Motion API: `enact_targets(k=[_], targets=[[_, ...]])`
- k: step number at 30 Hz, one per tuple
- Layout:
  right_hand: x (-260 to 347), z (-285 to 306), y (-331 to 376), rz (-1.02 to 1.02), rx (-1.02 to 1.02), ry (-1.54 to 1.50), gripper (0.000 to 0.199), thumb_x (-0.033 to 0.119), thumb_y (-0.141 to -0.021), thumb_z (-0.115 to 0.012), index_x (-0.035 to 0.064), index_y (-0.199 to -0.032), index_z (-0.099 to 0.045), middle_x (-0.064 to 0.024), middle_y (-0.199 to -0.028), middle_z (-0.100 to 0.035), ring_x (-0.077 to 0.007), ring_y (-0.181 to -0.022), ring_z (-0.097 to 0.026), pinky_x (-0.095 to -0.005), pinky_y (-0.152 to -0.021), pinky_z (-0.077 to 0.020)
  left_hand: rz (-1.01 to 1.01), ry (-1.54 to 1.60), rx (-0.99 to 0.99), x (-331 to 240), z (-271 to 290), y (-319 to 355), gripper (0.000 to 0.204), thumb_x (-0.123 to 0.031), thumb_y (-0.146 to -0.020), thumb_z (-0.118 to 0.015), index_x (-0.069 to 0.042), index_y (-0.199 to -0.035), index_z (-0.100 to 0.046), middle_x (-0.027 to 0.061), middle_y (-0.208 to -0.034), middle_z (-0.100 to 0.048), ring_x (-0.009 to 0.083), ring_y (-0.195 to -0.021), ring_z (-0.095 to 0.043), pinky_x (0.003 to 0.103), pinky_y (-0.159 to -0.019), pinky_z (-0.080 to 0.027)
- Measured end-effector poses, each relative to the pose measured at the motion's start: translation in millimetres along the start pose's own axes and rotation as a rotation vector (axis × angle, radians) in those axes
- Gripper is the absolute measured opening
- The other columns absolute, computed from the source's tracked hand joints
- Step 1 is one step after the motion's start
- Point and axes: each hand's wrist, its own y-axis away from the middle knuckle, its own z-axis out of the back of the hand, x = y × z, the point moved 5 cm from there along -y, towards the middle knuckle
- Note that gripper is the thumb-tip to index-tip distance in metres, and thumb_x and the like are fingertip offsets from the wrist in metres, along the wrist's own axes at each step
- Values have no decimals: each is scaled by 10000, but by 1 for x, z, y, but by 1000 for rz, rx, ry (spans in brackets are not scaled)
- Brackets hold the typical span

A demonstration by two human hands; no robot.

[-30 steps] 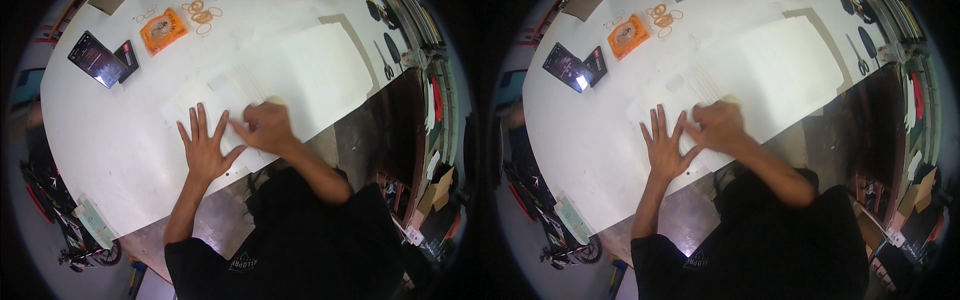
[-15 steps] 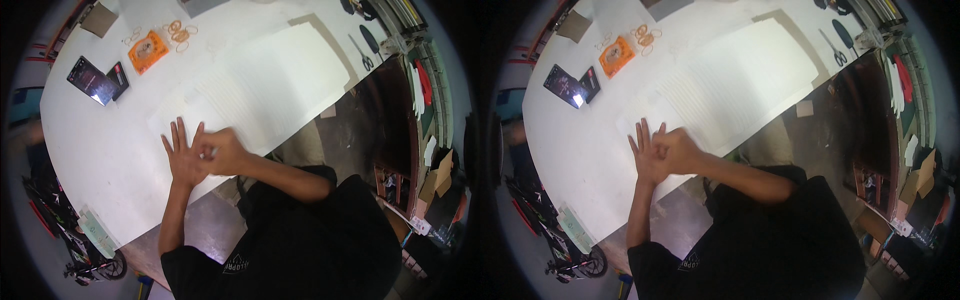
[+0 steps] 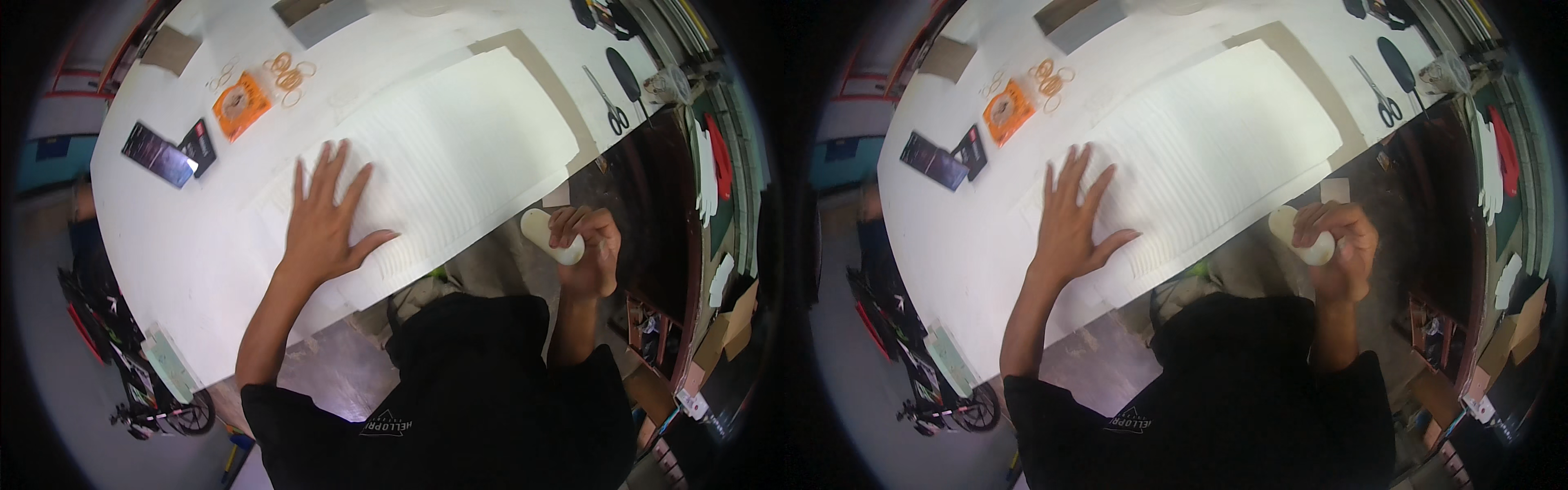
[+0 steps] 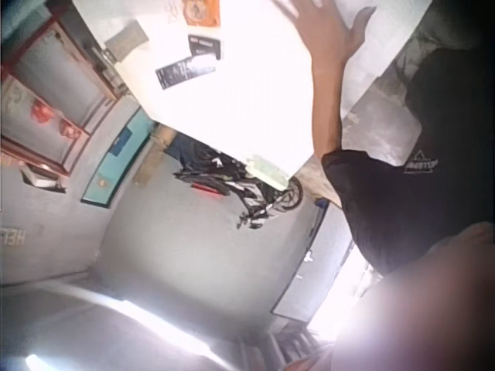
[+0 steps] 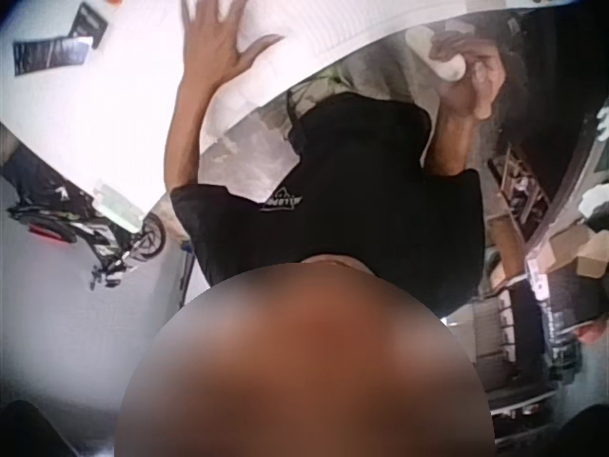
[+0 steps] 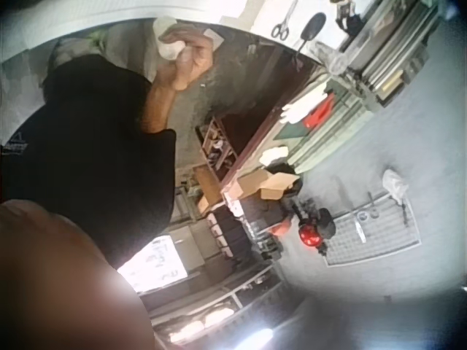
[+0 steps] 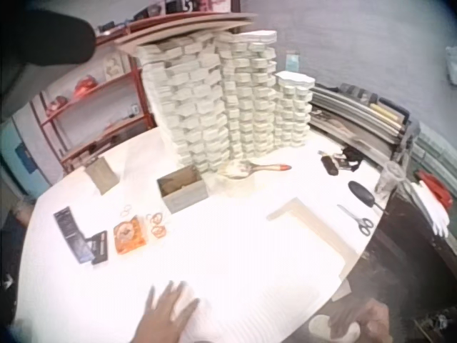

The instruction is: The person aligns a stack of white paper sheets on a table, then uses a cylindrical roller to press the sheets together. They apply a white paste with a brush along the edges of the stack and continue to press and smooth the sheets.

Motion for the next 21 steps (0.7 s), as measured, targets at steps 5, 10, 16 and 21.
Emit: enact_targets(k=[5,10,16,21], targets=[[11,-3,-26,102,64,125,336,319,-894,-705,-4,-852,-624,-89,-678,-613,-234,-650,-598,-372,-636,-462,-281,45,9,-41,-39,-118,1054,-727,-854,-678,-11,-1577,-399,274,-1691,-245,436,-1594,-176,635,-1272,-96],[9,8,-51,161,16,287,243,188,-815,-776,-8,-775,-637,-72,-636,-615,-242,-631,-618,-368,-593,-478,-321,110,70,-49,-76,-161,1174,-787,-830,-643,48,-1593,-329,288,-1693,-226,412,-1605,-160,629,-1278,-50],[-24,0,-114,363,206,909,203,34,-710,-834,55,-652,-641,-69,-591,-589,-239,-530,-602,-342,-538,-452,-317,180,147,-45,-102,-168,1198,-799,-816,-651,46,-1599,-321,273,-1700,-223,389,-1608,-163,606,-1287,-50],[-92,-10,-117,248,270,1112,255,54,-696,-872,97,-609,-636,-64,-587,-612,-209,-522,-606,-340,-514,-449,-299,202,146,-41,-97,-170,1153,-774,-835,-655,22,-1605,-331,248,-1703,-238,363,-1606,-189,567,-1298,-91]])
